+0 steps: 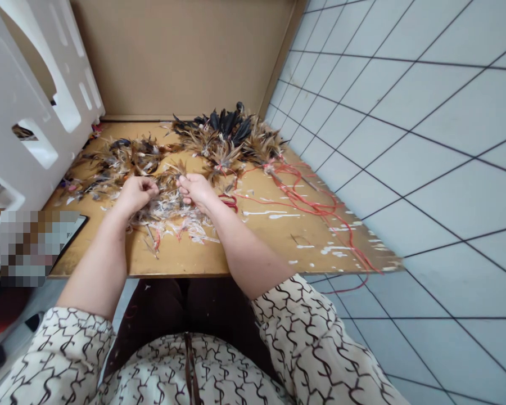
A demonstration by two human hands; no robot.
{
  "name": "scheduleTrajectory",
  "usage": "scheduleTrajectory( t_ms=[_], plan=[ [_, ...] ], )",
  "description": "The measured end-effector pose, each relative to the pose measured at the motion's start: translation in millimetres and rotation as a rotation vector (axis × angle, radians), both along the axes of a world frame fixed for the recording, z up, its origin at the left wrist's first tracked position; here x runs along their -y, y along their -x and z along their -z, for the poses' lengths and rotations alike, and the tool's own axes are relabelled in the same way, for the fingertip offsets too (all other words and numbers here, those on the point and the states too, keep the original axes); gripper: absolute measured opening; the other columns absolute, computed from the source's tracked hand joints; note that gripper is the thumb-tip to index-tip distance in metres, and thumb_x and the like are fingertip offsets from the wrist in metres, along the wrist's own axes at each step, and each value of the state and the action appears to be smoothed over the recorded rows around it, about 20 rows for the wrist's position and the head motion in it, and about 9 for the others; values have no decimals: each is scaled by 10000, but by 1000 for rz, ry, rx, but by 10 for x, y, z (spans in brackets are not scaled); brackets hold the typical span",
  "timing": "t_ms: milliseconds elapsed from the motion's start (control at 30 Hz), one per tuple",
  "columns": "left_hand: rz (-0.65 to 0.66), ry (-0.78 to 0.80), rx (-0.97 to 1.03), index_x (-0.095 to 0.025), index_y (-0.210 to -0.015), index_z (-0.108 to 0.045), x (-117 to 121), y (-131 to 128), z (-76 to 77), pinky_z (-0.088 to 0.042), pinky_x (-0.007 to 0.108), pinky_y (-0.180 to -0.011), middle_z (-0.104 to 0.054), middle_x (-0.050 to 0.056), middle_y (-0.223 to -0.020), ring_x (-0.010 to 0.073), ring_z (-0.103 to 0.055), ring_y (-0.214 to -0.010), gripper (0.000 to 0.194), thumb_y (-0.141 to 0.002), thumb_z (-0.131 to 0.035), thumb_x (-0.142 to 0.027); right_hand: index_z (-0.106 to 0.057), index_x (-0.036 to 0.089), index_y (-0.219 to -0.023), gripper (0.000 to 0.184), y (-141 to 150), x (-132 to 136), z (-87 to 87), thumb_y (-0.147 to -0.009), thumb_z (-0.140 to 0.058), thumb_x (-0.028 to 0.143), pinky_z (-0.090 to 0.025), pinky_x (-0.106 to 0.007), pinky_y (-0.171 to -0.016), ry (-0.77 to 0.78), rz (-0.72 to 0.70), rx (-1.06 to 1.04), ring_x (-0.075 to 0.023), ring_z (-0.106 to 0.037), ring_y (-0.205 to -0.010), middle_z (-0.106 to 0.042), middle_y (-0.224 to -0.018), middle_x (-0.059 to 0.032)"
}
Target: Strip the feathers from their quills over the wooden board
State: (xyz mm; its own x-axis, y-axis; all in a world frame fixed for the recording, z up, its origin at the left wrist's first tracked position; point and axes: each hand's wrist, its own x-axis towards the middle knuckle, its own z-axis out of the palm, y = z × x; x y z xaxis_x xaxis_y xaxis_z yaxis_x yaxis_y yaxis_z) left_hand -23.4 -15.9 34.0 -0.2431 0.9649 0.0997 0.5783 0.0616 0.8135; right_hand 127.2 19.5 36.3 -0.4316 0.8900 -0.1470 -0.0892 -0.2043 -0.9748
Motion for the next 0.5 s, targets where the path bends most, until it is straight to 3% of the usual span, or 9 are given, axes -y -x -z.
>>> scheduleTrajectory(
  t_ms=[167, 400, 500],
  plan=[
    [-43, -162, 191, -167, -568, -541, -15, 11, 10, -342, 217, -501, -505, -27, -507, 86, -414, -477, 81, -570, -573, -242, -425, 154, -633, 278, 4, 4, 4, -899, -343, 159, -193, -113, -335, 5, -2, -33, -17, -193, -331, -298, -396, 100],
    [25, -2, -219, -196, -586, -616, -30, 25, 70, -314, 243, -510, -528, -32, -509, 114, -443, -502, 95, -494, -638, -213, -435, 152, -640, 250, -4, 10, 23, -885, -397, 181, -210, -107, -335, 2, -13, -21, -15, -216, -335, -316, -402, 98],
    [-7, -18, -206, -197, -508, -588, -29, 5, 74, -304, 248, -493, -515, -24, -466, 119, -432, -476, 17, -506, -603, -188, -437, 151, -638, 263, 0, 18, 10, -893, -374, 174, -211, -105, -335, 4, -15, -16, -15, -212, -334, -311, -397, 97]
  ],
)
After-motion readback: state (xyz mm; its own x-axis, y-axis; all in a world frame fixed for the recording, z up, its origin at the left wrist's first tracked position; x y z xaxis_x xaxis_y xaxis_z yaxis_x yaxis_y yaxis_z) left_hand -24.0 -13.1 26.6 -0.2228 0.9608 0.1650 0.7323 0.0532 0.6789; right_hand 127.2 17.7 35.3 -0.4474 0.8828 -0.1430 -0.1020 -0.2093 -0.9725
